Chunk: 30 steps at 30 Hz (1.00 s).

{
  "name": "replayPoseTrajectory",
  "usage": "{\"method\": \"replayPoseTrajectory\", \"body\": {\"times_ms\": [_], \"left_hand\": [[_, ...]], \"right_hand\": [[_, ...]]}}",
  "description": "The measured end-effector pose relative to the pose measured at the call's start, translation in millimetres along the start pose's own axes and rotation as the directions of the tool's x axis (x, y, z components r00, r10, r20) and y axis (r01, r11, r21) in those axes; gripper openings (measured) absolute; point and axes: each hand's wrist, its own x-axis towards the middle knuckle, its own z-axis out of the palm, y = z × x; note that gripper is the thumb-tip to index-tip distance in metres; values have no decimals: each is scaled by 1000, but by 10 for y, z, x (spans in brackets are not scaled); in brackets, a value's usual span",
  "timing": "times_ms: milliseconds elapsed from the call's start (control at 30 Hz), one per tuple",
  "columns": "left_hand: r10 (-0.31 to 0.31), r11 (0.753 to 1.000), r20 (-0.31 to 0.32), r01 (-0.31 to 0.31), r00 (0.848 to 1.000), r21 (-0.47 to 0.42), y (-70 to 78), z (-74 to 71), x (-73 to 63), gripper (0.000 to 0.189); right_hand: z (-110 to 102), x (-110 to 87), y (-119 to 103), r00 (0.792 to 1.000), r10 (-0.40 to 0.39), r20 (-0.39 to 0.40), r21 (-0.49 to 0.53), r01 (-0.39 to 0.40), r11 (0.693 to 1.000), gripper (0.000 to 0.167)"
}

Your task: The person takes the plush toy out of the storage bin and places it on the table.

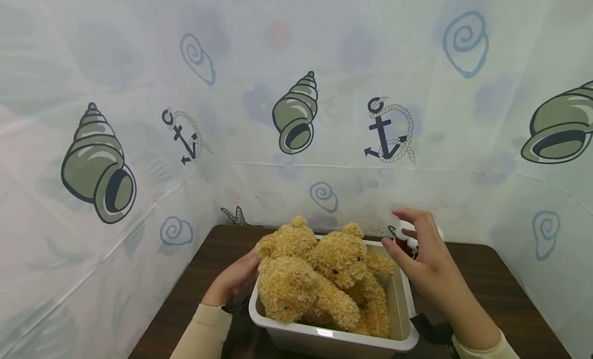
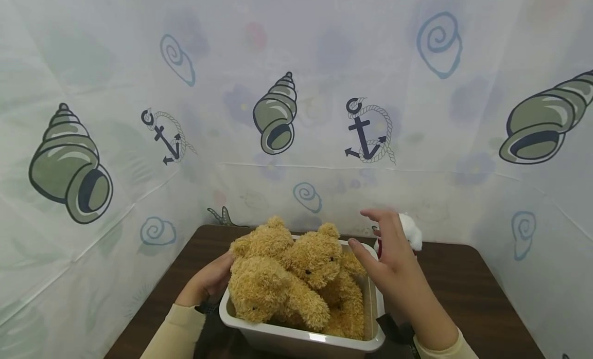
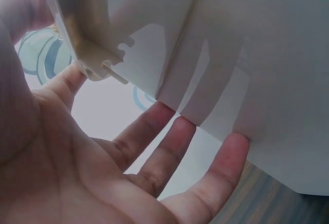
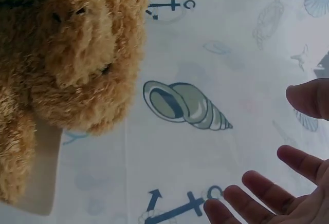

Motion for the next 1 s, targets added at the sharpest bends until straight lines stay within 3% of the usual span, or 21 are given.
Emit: {"method": "replayPoseTrajectory", "body": {"times_ms": [200, 267, 333, 533, 833, 1000], "left_hand": [[13, 1000, -5, -13, 1000, 10, 41, -46, -6, 60], [23, 1000, 3, -23, 1000, -1, 53, -54, -1, 60], [33, 999, 19, -32, 999, -11, 56, -56, 10, 61], [40, 998, 35, -38, 999, -48, 49, -37, 36, 61], [26, 998, 37, -24, 999, -62, 33, 40, 9, 63], [30, 998, 22, -29, 999, -54, 18, 50, -28, 62]], "right_hand": [[150, 286, -116, 990, -44, 136, 38, 39, 999, 60], [223, 375, -138, 981, -25, 194, 21, 21, 1000, 66], [290, 454, -157, 964, 11, 266, -28, -4, 1000, 74], [463, 591, -157, 883, 114, 455, -143, -54, 988, 97], [670, 556, -53, 811, 179, 556, -168, -101, 981, 111], [726, 550, -46, 798, 207, 565, -220, -96, 971, 114]]}}
